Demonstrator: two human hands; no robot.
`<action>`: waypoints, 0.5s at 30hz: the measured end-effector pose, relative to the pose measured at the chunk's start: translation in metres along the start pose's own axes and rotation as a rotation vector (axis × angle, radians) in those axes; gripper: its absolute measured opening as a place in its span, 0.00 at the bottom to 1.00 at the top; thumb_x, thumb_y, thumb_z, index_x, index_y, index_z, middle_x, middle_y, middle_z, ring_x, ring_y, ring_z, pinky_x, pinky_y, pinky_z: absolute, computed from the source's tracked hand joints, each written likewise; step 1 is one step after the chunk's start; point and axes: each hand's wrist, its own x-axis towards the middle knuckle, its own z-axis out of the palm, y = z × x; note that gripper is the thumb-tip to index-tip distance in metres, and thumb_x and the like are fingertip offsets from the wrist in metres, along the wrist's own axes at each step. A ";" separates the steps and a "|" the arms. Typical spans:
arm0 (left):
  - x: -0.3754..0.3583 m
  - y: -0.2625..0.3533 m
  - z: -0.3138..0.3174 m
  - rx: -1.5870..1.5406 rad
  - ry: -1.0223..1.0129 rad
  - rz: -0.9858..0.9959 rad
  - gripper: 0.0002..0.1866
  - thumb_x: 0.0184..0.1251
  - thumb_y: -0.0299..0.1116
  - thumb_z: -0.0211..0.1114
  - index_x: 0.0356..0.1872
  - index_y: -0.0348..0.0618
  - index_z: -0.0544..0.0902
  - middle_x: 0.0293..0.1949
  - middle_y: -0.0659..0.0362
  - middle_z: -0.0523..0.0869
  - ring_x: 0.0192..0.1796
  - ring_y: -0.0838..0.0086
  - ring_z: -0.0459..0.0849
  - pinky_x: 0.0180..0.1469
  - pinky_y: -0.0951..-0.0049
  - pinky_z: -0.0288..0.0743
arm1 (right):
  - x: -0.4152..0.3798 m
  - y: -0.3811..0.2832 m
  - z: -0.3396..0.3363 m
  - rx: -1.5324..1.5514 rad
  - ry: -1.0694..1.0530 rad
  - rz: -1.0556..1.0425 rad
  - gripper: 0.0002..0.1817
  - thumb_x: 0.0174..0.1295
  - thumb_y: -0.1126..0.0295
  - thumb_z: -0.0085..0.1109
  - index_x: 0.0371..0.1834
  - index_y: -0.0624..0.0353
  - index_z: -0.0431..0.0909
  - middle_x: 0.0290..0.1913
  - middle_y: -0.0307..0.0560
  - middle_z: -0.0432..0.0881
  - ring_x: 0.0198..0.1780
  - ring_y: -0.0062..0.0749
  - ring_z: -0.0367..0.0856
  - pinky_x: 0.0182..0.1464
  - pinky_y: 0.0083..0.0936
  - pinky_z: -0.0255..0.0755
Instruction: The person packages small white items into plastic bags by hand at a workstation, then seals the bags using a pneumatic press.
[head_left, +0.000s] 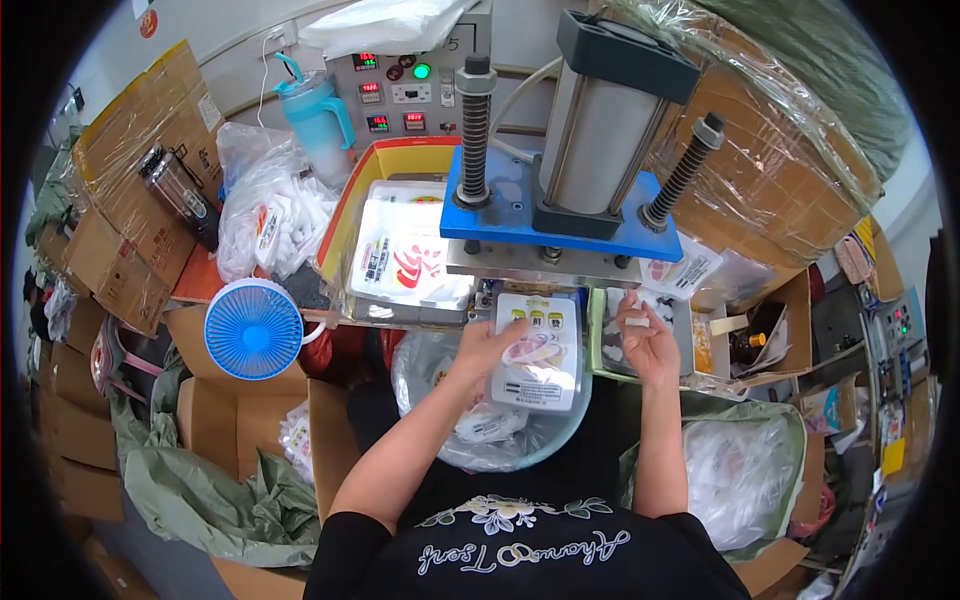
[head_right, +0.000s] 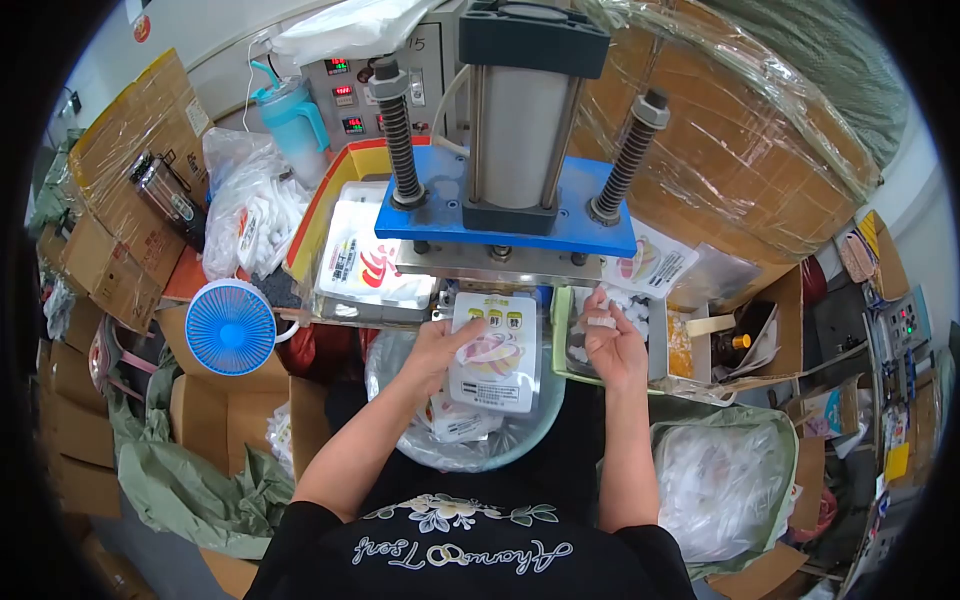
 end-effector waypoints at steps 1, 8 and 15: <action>-0.001 0.003 -0.005 0.130 -0.020 0.036 0.17 0.65 0.38 0.67 0.45 0.33 0.84 0.39 0.53 0.88 0.35 0.71 0.87 0.38 0.70 0.78 | 0.000 0.000 -0.005 0.072 -0.107 0.109 0.17 0.73 0.70 0.41 0.60 0.67 0.68 0.50 0.54 0.74 0.40 0.27 0.71 0.26 0.13 0.69; -0.003 0.035 -0.089 1.501 0.480 0.736 0.39 0.54 0.56 0.69 0.68 0.54 0.69 0.71 0.56 0.66 0.73 0.59 0.60 0.71 0.49 0.49 | 0.000 -0.010 -0.014 -0.156 -0.122 0.058 0.18 0.74 0.69 0.42 0.64 0.58 0.66 0.49 0.46 0.75 0.33 0.18 0.68 0.17 0.10 0.62; -0.046 0.043 -0.096 1.210 0.571 0.924 0.04 0.57 0.25 0.66 0.33 0.40 0.86 0.35 0.55 0.87 0.39 0.65 0.83 0.49 0.67 0.70 | -0.011 0.003 -0.012 -0.529 -0.042 -0.112 0.14 0.73 0.68 0.47 0.60 0.54 0.71 0.52 0.47 0.77 0.21 0.10 0.61 0.11 0.05 0.52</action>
